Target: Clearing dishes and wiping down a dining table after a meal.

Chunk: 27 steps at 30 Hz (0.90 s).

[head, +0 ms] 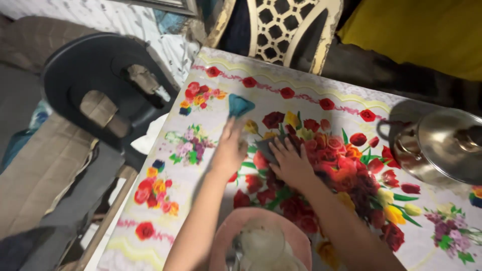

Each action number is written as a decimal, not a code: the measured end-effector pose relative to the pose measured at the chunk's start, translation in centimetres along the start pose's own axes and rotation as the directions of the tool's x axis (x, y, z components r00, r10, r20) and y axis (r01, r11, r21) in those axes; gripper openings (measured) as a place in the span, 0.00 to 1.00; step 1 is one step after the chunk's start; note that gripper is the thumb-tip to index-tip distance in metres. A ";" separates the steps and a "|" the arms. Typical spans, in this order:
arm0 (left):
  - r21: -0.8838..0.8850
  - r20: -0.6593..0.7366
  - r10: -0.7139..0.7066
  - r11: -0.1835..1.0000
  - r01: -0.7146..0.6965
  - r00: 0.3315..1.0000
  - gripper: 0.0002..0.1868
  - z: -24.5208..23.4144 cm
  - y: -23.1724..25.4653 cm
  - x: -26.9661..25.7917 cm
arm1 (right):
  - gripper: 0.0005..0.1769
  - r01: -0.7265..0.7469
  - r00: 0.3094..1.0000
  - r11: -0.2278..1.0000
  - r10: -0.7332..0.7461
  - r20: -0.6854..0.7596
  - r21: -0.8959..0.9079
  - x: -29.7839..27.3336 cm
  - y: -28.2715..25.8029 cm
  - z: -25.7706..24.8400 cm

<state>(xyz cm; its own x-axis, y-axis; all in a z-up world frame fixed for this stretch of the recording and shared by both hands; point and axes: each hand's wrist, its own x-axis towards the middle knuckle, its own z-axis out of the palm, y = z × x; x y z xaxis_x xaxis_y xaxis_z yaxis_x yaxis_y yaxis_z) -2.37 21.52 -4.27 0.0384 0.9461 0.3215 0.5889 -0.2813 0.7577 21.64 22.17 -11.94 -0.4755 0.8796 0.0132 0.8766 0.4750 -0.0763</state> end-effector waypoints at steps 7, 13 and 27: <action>0.060 0.011 -0.221 0.974 0.220 0.975 0.20 -2.1 0.3 -13.6 | 0.46 -0.125 0.963 0.971 0.070 0.260 0.202 -3.7 -0.4 -1.1; 0.180 0.023 -0.378 0.912 0.368 0.926 0.14 -4.2 1.3 -25.6 | 0.26 -0.037 0.986 0.872 0.111 -0.123 0.489 -15.8 -0.1 -0.7; -0.148 -0.033 -0.604 0.791 0.594 0.796 0.27 -1.3 -1.1 -34.8 | 0.25 -0.516 0.825 -0.067 0.226 0.517 0.854 -30.3 -4.7 8.4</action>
<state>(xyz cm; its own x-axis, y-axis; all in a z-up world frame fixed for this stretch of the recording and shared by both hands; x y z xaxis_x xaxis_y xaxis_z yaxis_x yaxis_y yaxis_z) -5.34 -11.27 -15.52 -0.3514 0.9182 -0.1828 0.3696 0.3154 0.8740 31.30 -6.90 -20.36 -0.2319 0.8209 -0.5219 0.1243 -0.5071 -0.8529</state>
